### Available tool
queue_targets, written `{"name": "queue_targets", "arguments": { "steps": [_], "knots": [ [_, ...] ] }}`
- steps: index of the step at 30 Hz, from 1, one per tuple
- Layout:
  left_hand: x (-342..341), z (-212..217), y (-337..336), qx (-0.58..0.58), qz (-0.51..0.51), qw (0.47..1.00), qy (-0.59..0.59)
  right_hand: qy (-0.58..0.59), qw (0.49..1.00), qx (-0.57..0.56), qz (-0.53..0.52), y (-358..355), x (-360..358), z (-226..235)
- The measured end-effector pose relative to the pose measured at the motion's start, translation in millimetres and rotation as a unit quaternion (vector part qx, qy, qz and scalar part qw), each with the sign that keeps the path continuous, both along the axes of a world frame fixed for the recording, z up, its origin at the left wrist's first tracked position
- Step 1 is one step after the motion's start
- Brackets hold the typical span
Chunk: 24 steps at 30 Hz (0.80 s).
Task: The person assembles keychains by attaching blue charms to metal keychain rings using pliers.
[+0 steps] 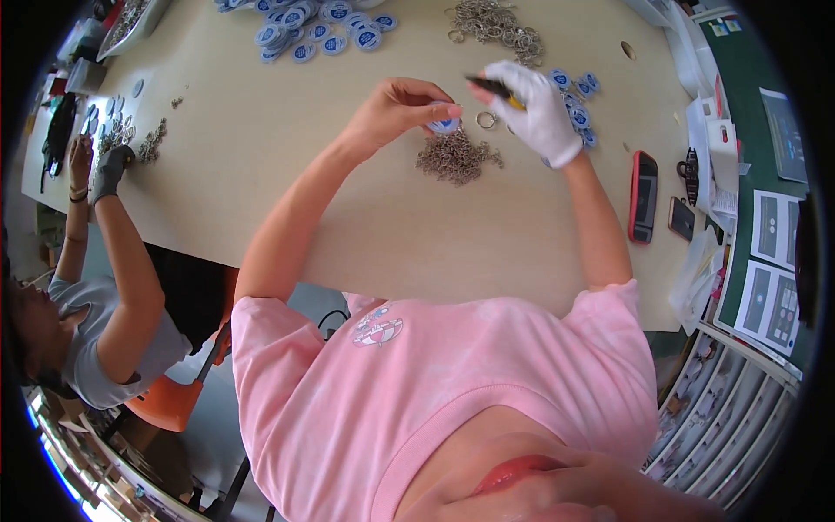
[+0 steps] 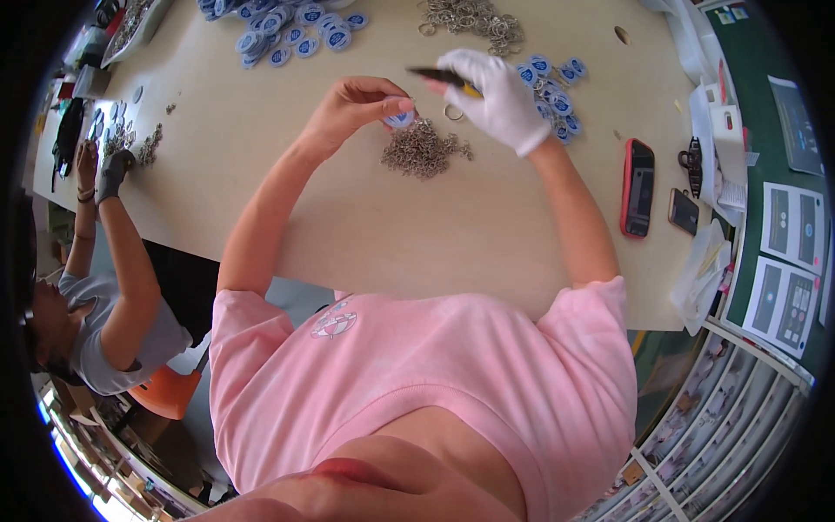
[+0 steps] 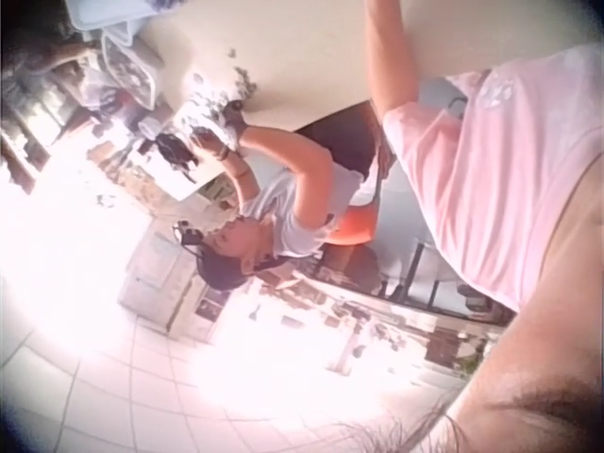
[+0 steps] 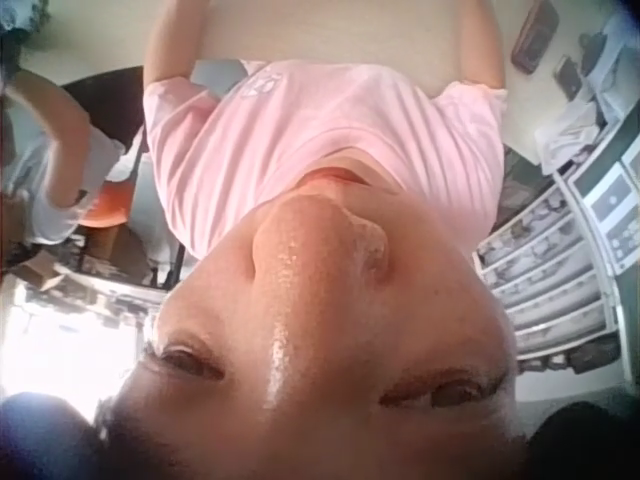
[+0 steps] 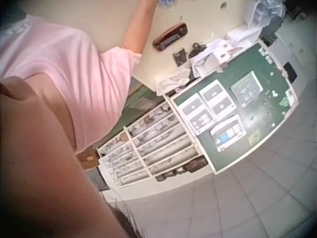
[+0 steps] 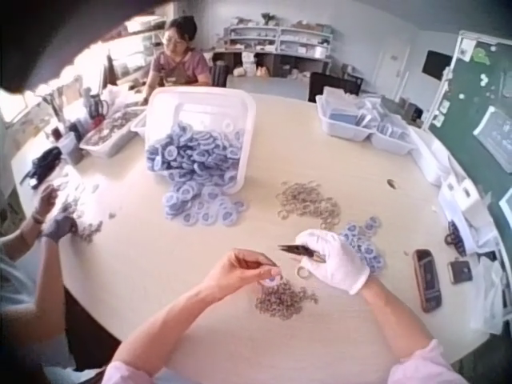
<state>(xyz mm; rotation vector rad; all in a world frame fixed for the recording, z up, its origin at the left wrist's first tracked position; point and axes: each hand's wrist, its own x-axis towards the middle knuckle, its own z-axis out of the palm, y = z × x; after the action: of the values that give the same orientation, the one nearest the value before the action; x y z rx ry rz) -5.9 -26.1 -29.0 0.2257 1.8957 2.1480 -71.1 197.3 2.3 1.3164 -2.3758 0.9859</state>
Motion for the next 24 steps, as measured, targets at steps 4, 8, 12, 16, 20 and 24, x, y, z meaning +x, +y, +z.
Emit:
{"name": "queue_targets", "arguments": {
  "steps": [4,8,12,16,20,24],
  "knots": [
    [-4.9,-4.4,-1.1,-0.054,0.06,0.995,0.049,-0.018,0.983,0.103,-0.15,-27.5,-54.2,-12.8],
    [-1.7,-0.8,-0.8,-0.176,0.089,0.977,0.083,0.034,0.949,0.212,-0.231,-55.6,-75.0,-34.8],
    [-1.7,0.1,-0.2,-0.21,0.163,0.93,0.254,0.034,0.927,0.28,-0.245,-60.2,-74.7,-35.2],
    [-1.5,0.9,1.0,-0.27,0.18,0.902,0.285,0.032,0.95,0.191,-0.243,-45.5,-75.4,-37.5],
    [0.2,0.4,4.4,-0.276,0.214,0.888,0.298,-0.318,0.947,-0.015,-0.036,-31.1,-45.5,3.1],
    [-0.6,-2.4,5.0,-0.278,0.226,0.878,0.317,-0.47,0.877,-0.097,0.018,-25.6,-24.1,14.3]
  ]
}}
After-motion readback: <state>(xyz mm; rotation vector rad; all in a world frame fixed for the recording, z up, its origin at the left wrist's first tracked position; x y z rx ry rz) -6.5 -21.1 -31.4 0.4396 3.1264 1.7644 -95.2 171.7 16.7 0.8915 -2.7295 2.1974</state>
